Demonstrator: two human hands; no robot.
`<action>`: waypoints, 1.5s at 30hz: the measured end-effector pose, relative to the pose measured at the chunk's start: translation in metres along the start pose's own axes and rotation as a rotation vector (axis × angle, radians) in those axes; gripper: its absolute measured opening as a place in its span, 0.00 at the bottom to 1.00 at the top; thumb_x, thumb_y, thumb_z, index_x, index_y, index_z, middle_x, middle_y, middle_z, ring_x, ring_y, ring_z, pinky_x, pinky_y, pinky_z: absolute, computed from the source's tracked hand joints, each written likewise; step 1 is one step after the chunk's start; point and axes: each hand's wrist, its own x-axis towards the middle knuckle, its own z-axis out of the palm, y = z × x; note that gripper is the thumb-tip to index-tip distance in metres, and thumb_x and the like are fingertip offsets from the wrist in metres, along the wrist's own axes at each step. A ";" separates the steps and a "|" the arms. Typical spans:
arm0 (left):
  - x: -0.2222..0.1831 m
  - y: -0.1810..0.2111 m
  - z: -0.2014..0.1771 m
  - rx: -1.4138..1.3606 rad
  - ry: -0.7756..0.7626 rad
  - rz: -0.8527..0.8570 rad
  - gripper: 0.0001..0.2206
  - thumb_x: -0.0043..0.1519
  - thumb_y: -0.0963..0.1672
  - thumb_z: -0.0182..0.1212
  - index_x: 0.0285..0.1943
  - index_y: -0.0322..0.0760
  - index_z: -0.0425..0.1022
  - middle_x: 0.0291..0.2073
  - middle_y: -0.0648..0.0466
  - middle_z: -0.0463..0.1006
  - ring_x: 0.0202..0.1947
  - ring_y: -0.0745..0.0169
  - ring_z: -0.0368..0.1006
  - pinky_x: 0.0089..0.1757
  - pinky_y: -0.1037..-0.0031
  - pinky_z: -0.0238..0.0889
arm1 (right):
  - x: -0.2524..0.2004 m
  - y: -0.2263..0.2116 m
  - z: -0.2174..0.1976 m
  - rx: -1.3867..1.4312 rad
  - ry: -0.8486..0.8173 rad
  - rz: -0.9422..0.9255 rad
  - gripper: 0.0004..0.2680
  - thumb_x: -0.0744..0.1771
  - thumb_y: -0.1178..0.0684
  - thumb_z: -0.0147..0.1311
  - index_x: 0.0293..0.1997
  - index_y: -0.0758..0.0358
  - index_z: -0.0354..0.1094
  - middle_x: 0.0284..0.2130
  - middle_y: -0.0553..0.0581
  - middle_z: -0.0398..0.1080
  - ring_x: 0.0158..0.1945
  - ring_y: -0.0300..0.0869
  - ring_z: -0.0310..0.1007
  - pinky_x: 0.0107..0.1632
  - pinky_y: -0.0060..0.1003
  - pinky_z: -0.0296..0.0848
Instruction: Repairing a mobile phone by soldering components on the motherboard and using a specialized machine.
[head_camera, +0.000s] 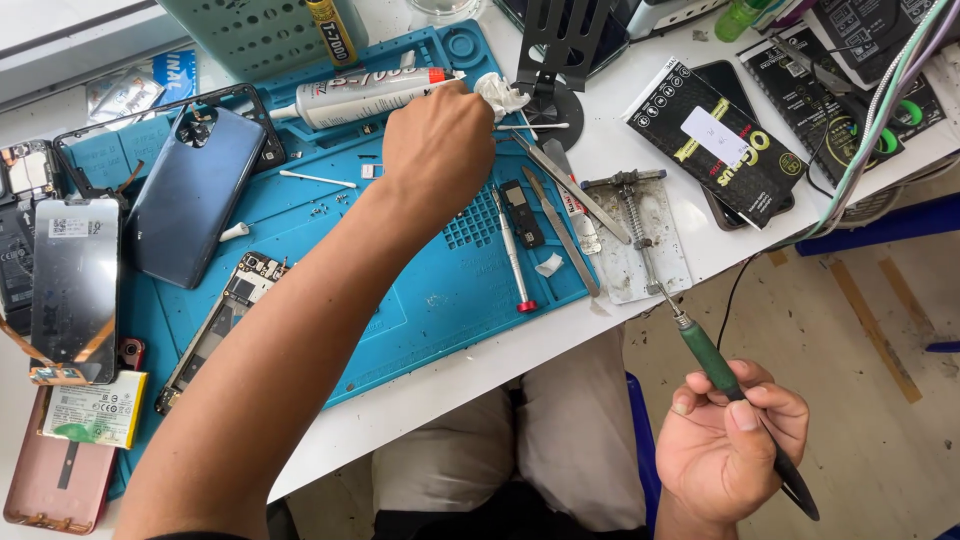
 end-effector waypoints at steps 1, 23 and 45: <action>0.001 0.001 0.001 0.000 -0.002 0.000 0.08 0.66 0.38 0.54 0.36 0.32 0.77 0.36 0.45 0.75 0.27 0.41 0.74 0.27 0.54 0.68 | 0.001 0.000 -0.001 -0.001 0.001 0.001 0.05 0.64 0.57 0.52 0.42 0.53 0.67 0.46 0.59 0.72 0.38 0.48 0.76 0.32 0.34 0.69; -0.006 0.002 0.004 0.108 0.002 0.094 0.06 0.61 0.35 0.61 0.43 0.34 0.77 0.40 0.43 0.75 0.29 0.44 0.74 0.27 0.57 0.71 | 0.004 0.000 -0.005 -0.015 0.051 0.035 0.05 0.63 0.56 0.54 0.41 0.51 0.69 0.46 0.56 0.73 0.38 0.47 0.74 0.32 0.33 0.68; -0.285 -0.041 -0.029 -0.179 0.330 0.514 0.08 0.68 0.41 0.56 0.53 0.32 0.72 0.25 0.56 0.69 0.19 0.58 0.65 0.20 0.68 0.53 | -0.016 0.021 0.006 -0.104 -0.262 0.146 0.06 0.71 0.52 0.51 0.52 0.42 0.68 0.64 0.48 0.71 0.55 0.37 0.76 0.43 0.25 0.69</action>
